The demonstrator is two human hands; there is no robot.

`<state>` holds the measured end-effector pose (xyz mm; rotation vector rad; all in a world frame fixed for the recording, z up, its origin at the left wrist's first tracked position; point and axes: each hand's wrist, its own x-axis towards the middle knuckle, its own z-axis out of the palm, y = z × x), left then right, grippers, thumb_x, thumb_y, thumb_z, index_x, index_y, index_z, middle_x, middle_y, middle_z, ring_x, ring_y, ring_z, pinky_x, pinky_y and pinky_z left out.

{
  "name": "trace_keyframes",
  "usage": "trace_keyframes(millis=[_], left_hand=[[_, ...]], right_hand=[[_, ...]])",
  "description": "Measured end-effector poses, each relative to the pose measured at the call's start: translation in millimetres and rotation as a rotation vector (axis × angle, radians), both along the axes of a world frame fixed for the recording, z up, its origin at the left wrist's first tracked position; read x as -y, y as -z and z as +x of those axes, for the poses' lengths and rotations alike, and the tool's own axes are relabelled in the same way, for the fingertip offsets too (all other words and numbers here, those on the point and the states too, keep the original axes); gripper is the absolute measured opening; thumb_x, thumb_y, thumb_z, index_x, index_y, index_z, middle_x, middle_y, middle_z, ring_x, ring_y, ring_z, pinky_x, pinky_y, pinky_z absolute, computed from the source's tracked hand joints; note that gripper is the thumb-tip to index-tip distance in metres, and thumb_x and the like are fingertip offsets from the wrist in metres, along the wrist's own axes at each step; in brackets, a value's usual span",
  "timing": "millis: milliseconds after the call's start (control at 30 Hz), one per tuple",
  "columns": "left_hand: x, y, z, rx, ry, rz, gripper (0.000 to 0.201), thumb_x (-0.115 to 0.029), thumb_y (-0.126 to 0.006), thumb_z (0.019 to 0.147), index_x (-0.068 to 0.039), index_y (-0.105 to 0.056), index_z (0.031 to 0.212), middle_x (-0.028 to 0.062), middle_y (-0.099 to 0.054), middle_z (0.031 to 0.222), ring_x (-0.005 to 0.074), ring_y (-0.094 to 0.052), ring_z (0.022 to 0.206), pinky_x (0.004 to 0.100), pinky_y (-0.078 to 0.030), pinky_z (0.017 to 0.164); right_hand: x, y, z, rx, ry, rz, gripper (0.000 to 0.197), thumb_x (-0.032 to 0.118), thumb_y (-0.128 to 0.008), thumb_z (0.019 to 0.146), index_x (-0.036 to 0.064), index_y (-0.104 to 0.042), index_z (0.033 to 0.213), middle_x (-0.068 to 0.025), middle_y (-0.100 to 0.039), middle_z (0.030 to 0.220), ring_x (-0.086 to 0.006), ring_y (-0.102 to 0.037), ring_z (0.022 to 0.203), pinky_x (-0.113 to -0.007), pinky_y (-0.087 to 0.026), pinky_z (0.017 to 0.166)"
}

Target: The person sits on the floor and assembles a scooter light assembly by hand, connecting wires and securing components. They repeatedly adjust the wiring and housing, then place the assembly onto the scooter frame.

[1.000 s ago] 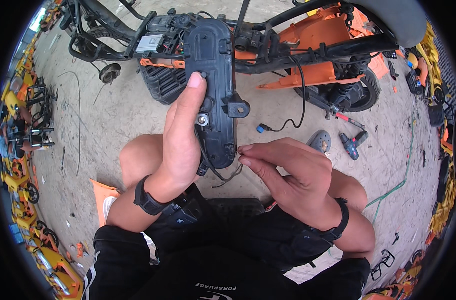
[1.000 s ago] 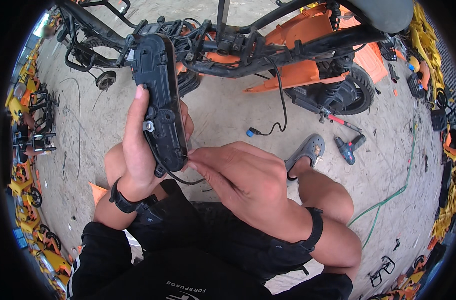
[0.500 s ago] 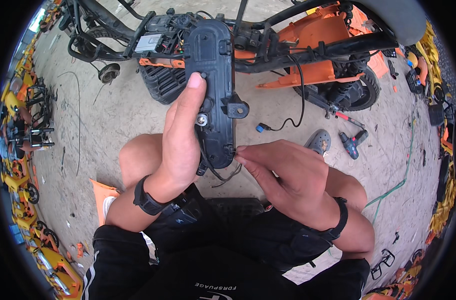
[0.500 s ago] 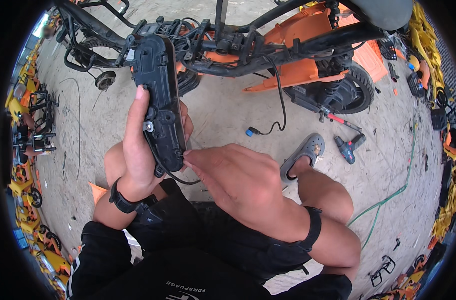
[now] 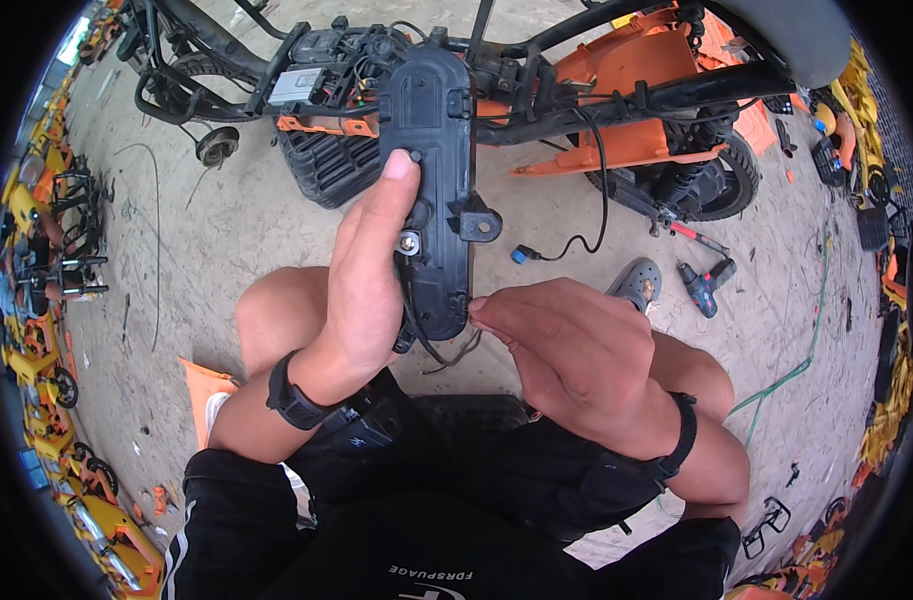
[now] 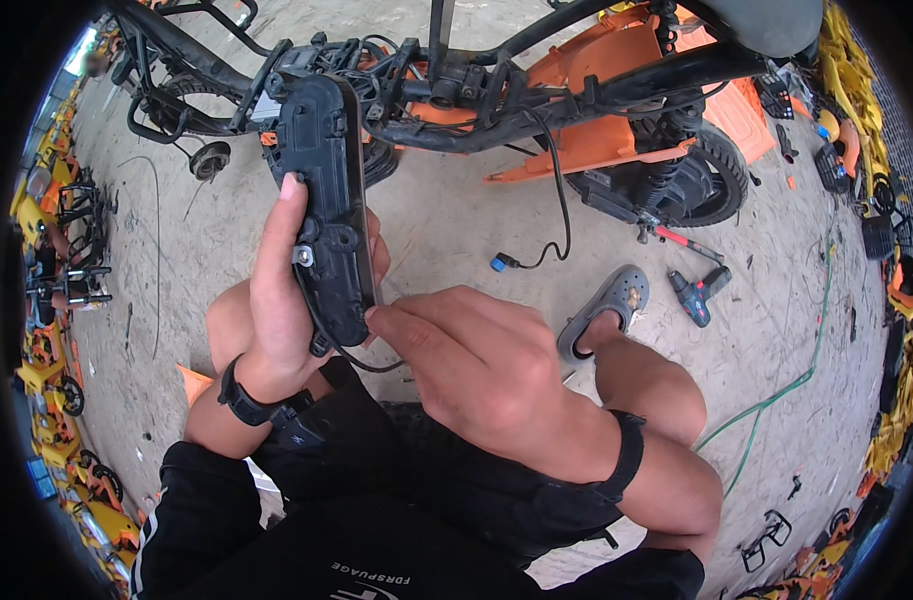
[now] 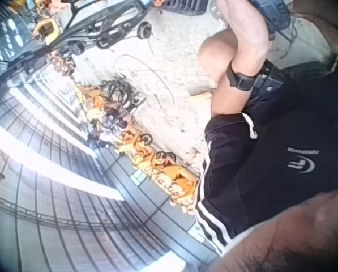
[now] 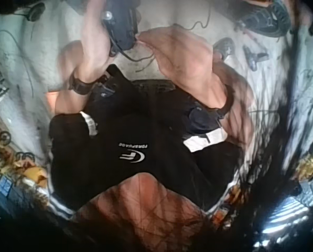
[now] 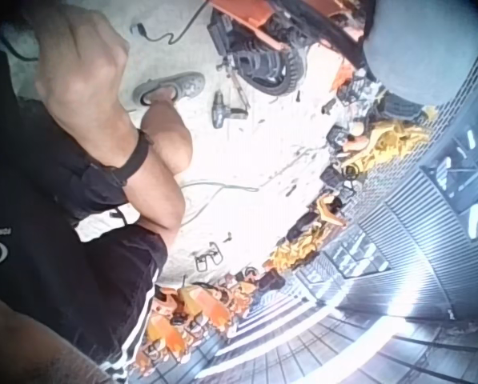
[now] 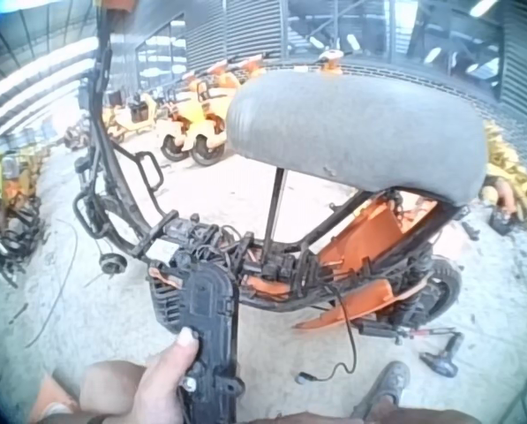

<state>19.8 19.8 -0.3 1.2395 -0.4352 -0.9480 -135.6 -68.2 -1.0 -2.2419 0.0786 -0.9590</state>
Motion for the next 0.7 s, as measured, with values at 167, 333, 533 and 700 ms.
trace_keyframes(millis=[167,333,533,700], left_hand=[[1.2,-1.5,-1.3,-0.060,-0.019,0.014,0.055,-0.054,-0.036,0.103,-0.003,-0.056,0.101,0.0073,-0.055,0.071,0.0164,-0.053,0.055,0.0263,-0.040,0.040],[1.1,-0.2,-0.4,-0.050,-0.002,0.000,0.055,-0.055,-0.036,0.103,-0.003,-0.056,0.102,0.0076,-0.055,0.072,0.0169,-0.054,0.056,0.0265,-0.040,0.041],[-0.5,-1.0,-0.2,-0.077,0.023,0.012,0.057,-0.055,-0.037,0.103,-0.002,-0.056,0.097,0.0076,-0.055,0.072,0.0170,-0.053,0.055,0.0266,-0.041,0.043],[-3.8,-1.1,-0.4,-0.155,0.033,-0.009,0.058,-0.052,-0.040,0.104,-0.001,-0.064,0.095,0.0064,-0.063,0.068,0.0090,-0.056,0.054,0.0229,-0.045,0.049]], right_hand=[[-2.6,-0.1,-0.3,0.016,0.032,0.036,0.020,-0.010,-0.075,0.074,-0.0017,-0.072,0.091,-0.0109,-0.073,0.083,-0.0238,-0.072,0.070,-0.029,-0.056,0.058],[-6.4,-4.2,2.1,0.000,0.071,0.047,0.015,-0.007,-0.077,0.076,-0.0017,-0.072,0.089,-0.0103,-0.073,0.083,-0.0231,-0.072,0.069,-0.029,-0.055,0.058],[-3.2,-1.5,1.4,0.001,0.050,-0.038,0.020,-0.007,-0.076,0.075,-0.0014,-0.071,0.094,-0.0108,-0.073,0.083,-0.0235,-0.072,0.069,-0.029,-0.055,0.057],[0.4,0.9,0.8,0.047,0.026,-0.163,0.028,-0.009,-0.074,0.072,-0.0007,-0.071,0.098,-0.0106,-0.072,0.084,-0.0237,-0.071,0.070,-0.029,-0.055,0.056]])
